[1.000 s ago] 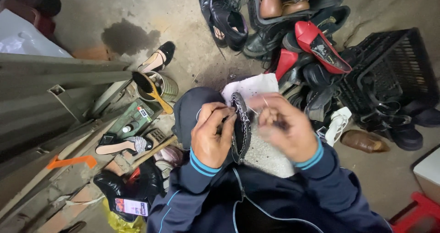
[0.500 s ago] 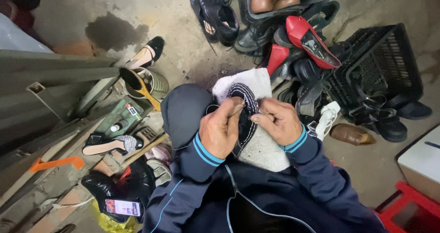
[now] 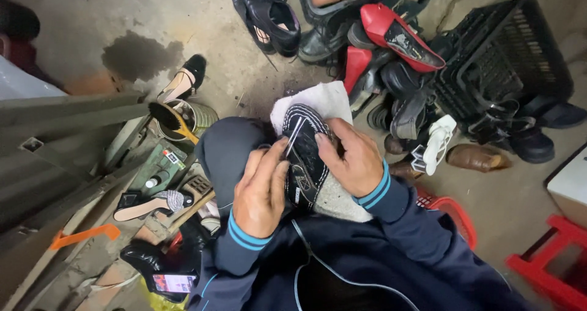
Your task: The person sits on the floor and sews a black high-heeled shoe using a needle and thread. They repeatedly push the needle through the shoe's sole and pull the thread tight to secure the stitching.
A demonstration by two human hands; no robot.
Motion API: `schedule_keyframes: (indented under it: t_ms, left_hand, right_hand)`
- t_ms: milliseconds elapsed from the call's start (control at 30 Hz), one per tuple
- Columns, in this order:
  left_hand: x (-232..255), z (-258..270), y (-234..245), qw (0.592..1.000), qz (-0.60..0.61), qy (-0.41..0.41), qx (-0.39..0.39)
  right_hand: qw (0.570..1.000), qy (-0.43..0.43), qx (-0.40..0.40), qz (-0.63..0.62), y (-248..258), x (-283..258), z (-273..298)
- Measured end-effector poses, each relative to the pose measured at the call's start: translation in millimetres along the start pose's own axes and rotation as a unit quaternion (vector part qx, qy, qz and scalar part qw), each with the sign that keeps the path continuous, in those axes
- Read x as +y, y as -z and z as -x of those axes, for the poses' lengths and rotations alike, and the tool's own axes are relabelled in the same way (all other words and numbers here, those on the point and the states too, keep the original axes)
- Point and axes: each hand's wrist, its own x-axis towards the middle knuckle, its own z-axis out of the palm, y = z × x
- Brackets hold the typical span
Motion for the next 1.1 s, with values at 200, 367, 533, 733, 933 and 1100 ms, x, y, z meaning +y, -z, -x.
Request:
schedule_keyframes:
  t_ms: [200,367,533,733,933,1100]
  left_hand:
    - [-4,4,-6,0.998,-0.033,-0.043,0.035]
    - [2,-2,-6,0.999,-0.022,-0.04,0.03]
    - [3,-3,-6,0.999,-0.016,-0.034,0.027]
    - [4,-5,-4,0.999,-0.008,-0.032,0.02]
    - [2,-7,1,1.0,-0.008,-0.028,0.009]
    - [0,-20,25,0.996,-0.002,-0.066,-0.059]
  right_hand:
    - [1.0,0.011,0.0,-0.017,-2,6,0]
    - [0.999,0.017,0.017,-0.025,-3,4,-2]
    - [0.999,0.029,0.018,-0.014,-7,12,0]
    - [0.999,0.029,0.025,-0.039,-11,17,1]
    - [0.998,0.038,0.022,-0.039,-14,24,5]
    - [0.992,0.101,0.026,0.077,-9,0,7]
